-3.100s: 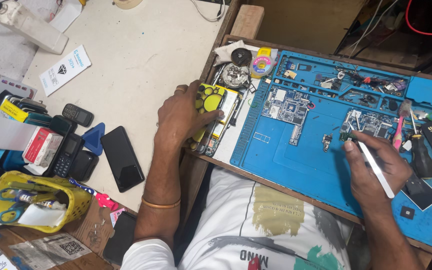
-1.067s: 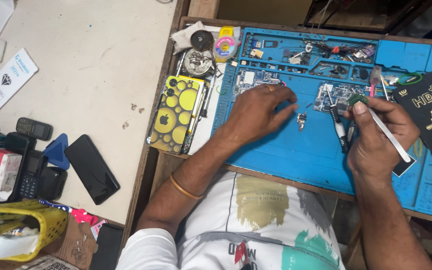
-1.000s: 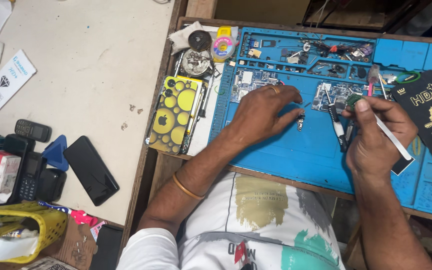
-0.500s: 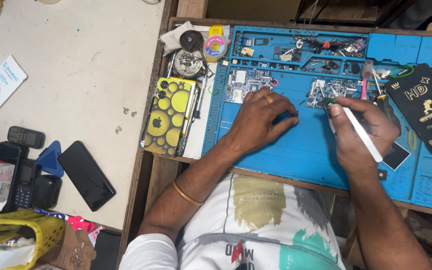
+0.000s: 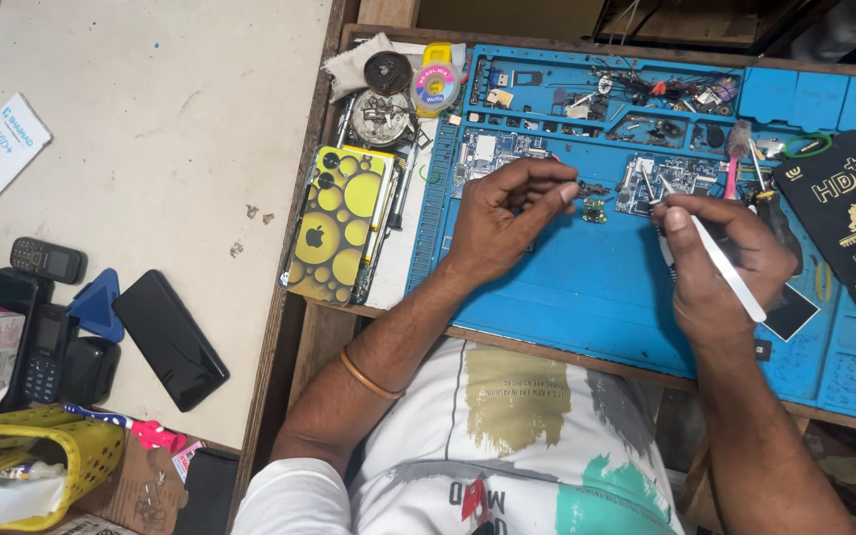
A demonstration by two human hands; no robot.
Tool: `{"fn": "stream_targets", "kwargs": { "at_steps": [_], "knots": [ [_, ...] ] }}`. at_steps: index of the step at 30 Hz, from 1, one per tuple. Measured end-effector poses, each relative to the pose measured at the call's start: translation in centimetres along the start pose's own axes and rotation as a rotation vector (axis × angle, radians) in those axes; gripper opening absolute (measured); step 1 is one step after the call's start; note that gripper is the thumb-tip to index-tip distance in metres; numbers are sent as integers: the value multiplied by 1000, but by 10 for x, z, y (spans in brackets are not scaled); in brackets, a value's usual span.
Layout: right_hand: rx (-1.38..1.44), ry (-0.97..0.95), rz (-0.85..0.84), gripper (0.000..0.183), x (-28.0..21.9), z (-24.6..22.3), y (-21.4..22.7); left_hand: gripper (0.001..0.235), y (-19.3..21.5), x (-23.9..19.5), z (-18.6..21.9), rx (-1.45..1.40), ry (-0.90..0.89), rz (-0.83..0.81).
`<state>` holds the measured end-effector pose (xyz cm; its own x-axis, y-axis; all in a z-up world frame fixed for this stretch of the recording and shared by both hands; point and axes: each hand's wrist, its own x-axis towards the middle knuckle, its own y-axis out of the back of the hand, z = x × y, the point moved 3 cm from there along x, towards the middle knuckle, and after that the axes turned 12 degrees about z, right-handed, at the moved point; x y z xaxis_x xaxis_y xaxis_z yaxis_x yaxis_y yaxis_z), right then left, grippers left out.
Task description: The person uses a small metal tool to scrape and clean a small circuit board component, then places it on a blue work mat. They continue to scrape and clean other small electronic parts and a larger circuit board with the same tool.
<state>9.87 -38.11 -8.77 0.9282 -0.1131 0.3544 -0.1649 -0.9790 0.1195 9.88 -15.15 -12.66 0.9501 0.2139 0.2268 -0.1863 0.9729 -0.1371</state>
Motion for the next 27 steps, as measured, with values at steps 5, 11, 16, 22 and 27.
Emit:
{"fn": "stream_targets", "kwargs": {
  "at_steps": [5, 11, 16, 22, 27],
  "knots": [
    [-152, 177, -118, 22, -2, -11, -10, 25, -3, -4, 0, -67, 82, -127],
    [-259, 284, -177, 27, -6, -18, -16, 25, -7, -6, 6, -58, 89, -231],
    [-260, 296, -175, 26, -5, -16, -15, 26, -8, -7, 6, -88, 110, -246],
    [-249, 266, -185, 27, -4, -14, -14, 27, -6, -7, 3, -123, 157, -256],
    [-217, 240, -180, 27, -4, -16, -14, 29, -6, -7, 3, -152, 178, -251]
  ]
}}
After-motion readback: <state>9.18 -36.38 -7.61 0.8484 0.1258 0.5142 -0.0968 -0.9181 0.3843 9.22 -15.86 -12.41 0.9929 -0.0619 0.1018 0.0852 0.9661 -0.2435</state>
